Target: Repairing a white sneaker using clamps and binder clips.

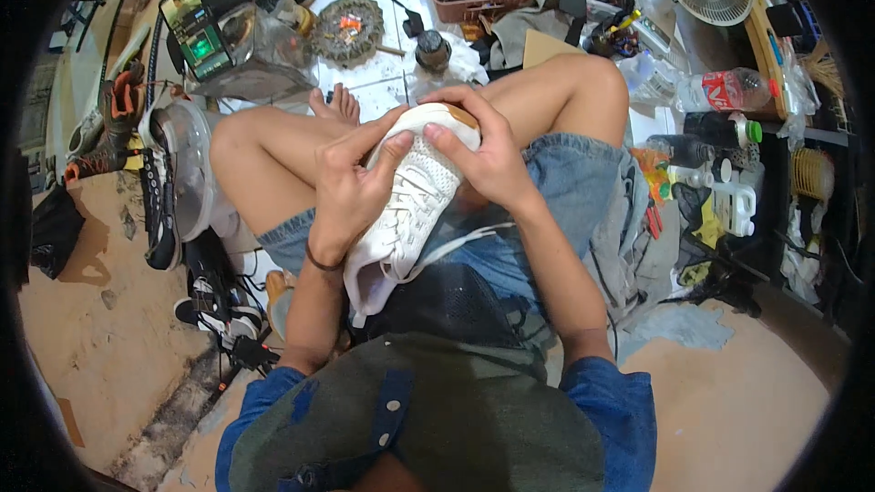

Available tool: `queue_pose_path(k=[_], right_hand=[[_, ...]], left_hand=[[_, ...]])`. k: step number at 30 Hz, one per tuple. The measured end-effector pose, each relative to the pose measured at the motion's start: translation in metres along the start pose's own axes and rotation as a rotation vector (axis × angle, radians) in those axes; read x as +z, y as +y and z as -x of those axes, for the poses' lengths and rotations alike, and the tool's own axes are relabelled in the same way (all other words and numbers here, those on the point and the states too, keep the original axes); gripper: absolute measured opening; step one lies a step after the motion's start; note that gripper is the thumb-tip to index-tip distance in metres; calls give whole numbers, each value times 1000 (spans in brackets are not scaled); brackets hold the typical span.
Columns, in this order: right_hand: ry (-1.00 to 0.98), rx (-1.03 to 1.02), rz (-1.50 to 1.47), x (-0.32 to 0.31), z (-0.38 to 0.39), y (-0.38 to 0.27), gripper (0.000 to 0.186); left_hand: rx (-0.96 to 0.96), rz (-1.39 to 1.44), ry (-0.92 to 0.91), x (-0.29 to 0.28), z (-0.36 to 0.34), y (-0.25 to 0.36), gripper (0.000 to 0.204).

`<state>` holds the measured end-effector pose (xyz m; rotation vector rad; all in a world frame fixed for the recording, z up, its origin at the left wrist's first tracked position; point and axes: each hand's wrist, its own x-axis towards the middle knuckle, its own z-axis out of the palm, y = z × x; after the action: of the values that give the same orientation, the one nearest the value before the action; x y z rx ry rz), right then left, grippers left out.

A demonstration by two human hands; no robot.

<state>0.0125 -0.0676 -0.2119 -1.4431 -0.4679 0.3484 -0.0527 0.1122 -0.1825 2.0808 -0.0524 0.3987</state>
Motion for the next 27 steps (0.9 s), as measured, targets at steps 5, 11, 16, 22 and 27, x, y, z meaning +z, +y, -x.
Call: queue_pose_path(k=[5,11,16,22,27], right_hand=[[0,43,-34,7,-32,18,34],[59,205,-199,14,-36,47,34],[72,191,-214,6,-47,51,33],[114,-52,85,18,-25,-43,38],[22,-611,153,30,9,-133,31]], left_hand=[[-167,-26,130,6,-4,-42,28],[-355,168,145,9,-2,-73,31],[-305,14,82,12,-8,-75,33],[-140,148,94,-26,-13,-4,36],[326,232,66,-87,4,89,42]])
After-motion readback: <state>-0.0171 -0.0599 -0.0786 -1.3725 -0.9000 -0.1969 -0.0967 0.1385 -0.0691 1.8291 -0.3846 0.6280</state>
